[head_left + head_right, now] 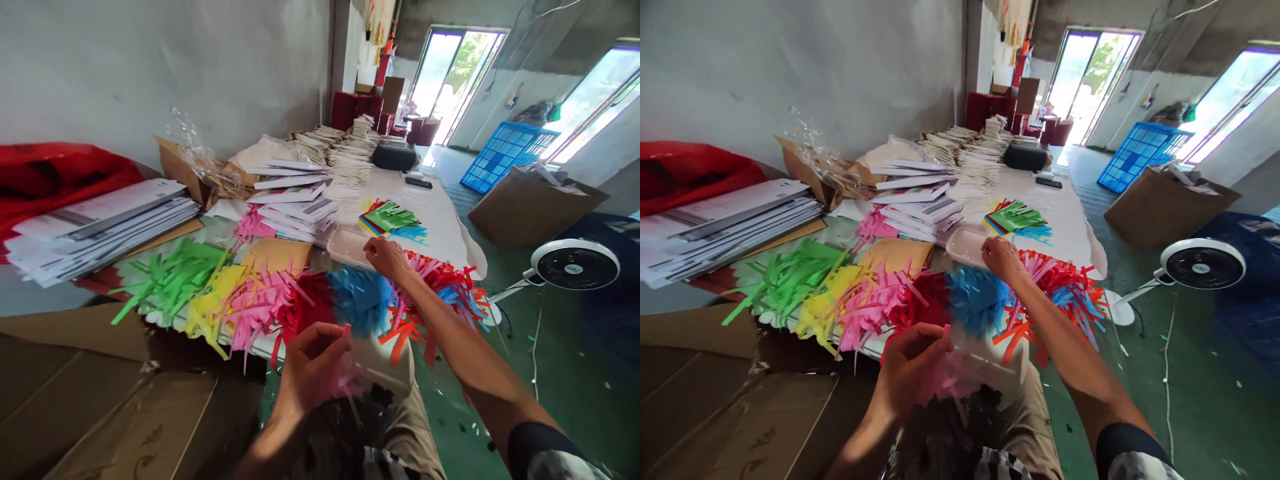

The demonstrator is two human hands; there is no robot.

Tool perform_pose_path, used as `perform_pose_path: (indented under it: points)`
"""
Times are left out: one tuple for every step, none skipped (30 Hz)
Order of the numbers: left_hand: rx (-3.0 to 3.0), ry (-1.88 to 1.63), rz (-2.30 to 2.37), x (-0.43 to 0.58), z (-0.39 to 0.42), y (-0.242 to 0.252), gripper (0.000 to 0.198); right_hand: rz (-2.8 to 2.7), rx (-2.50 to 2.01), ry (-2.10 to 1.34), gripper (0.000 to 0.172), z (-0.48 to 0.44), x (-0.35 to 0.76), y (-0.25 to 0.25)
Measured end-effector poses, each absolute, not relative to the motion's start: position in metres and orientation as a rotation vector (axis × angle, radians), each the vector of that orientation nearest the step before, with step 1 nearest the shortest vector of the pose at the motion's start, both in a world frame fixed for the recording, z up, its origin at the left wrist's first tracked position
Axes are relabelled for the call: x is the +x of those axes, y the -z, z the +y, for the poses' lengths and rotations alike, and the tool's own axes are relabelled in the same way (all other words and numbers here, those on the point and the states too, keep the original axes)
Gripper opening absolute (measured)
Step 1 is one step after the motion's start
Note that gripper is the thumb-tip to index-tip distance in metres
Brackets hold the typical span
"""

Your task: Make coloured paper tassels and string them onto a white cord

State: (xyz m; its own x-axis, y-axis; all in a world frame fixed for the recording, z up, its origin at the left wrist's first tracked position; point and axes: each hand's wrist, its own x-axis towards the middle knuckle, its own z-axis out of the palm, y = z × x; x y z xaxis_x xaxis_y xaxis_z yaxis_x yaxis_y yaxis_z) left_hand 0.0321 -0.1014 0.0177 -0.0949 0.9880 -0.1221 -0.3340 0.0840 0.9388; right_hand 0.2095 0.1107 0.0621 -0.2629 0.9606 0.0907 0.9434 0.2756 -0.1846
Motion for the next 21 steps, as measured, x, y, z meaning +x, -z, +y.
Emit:
perform_pose_path:
  points:
    - [0.834, -1.379, 1.077, 0.032, -0.103, -0.019, 0.031, -2.343, -1.723, -0.150, 0.034, 0.096, 0.211, -0.067]
    - [0.838, -1.407, 1.070, 0.032, -0.104, -0.020, 0.031, -2.324, -1.643, -0.190, 0.032, 0.080, 0.212, -0.070]
    - [0.839, -1.435, 1.066, 0.033, -0.105, -0.021, 0.031, -2.299, -1.549, -0.260, 0.030, 0.062, 0.213, -0.072]
    - [0.838, -1.457, 1.063, 0.035, -0.106, -0.021, 0.031, -2.246, -1.424, -0.374, 0.028, 0.043, 0.214, -0.073]
    - [0.836, -1.474, 1.061, 0.036, -0.107, -0.022, 0.030, -2.186, -1.300, -0.508, 0.026, 0.024, 0.216, -0.072]
    - [0.838, -1.482, 1.059, 0.038, -0.109, -0.023, 0.030, -2.126, -1.200, -0.629, 0.025, 0.005, 0.217, -0.072]
    - [0.846, -1.486, 1.059, 0.039, -0.110, -0.023, 0.028, -2.078, -1.126, -0.716, 0.024, -0.014, 0.219, -0.071]
    - [0.861, -1.486, 1.057, 0.040, -0.112, -0.024, 0.027, -2.052, -1.086, -0.767, 0.023, -0.030, 0.221, -0.070]
    - [0.884, -1.485, 1.055, 0.041, -0.114, -0.024, 0.025, -2.039, -1.069, -0.792, 0.023, -0.045, 0.224, -0.071]
    - [0.916, -1.480, 1.051, 0.043, -0.117, -0.025, 0.023, -2.034, -1.066, -0.803, 0.022, -0.057, 0.226, -0.072]
    - [0.950, -1.473, 1.050, 0.044, -0.119, -0.025, 0.022, -2.036, -1.068, -0.806, 0.022, -0.067, 0.229, -0.074]
    - [0.985, -1.464, 1.050, 0.045, -0.121, -0.025, 0.020, -2.040, -1.066, -0.806, 0.022, -0.075, 0.232, -0.077]
    - [1.017, -1.452, 1.054, 0.047, -0.124, -0.026, 0.019, -2.044, -1.064, -0.801, 0.023, -0.081, 0.235, -0.080]
    - [1.046, -1.437, 1.059, 0.049, -0.126, -0.026, 0.019, -2.050, -1.063, -0.788, 0.023, -0.086, 0.238, -0.082]
    - [1.073, -1.425, 1.065, 0.051, -0.127, -0.026, 0.018, -2.060, -1.064, -0.763, 0.023, -0.090, 0.240, -0.083]
    - [1.100, -1.414, 1.067, 0.053, -0.129, -0.026, 0.017, -2.073, -1.069, -0.729, 0.023, -0.093, 0.243, -0.084]
    - [1.127, -1.408, 1.066, 0.055, -0.130, -0.027, 0.016, -2.085, -1.074, -0.690, 0.023, -0.095, 0.245, -0.085]
    - [1.158, -1.402, 1.064, 0.057, -0.131, -0.027, 0.016, -2.096, -1.077, -0.651, 0.021, -0.098, 0.247, -0.085]
    - [1.194, -1.397, 1.065, 0.059, -0.132, -0.028, 0.015, -2.106, -1.071, -0.615, 0.019, -0.100, 0.249, -0.084]
    - [1.232, -1.394, 1.069, 0.061, -0.133, -0.029, 0.015, -2.114, -1.058, -0.587, 0.017, -0.102, 0.251, -0.084]
    - [1.274, -1.390, 1.075, 0.062, -0.133, -0.031, 0.015, -2.120, -1.045, -0.568, 0.016, -0.103, 0.253, -0.084]
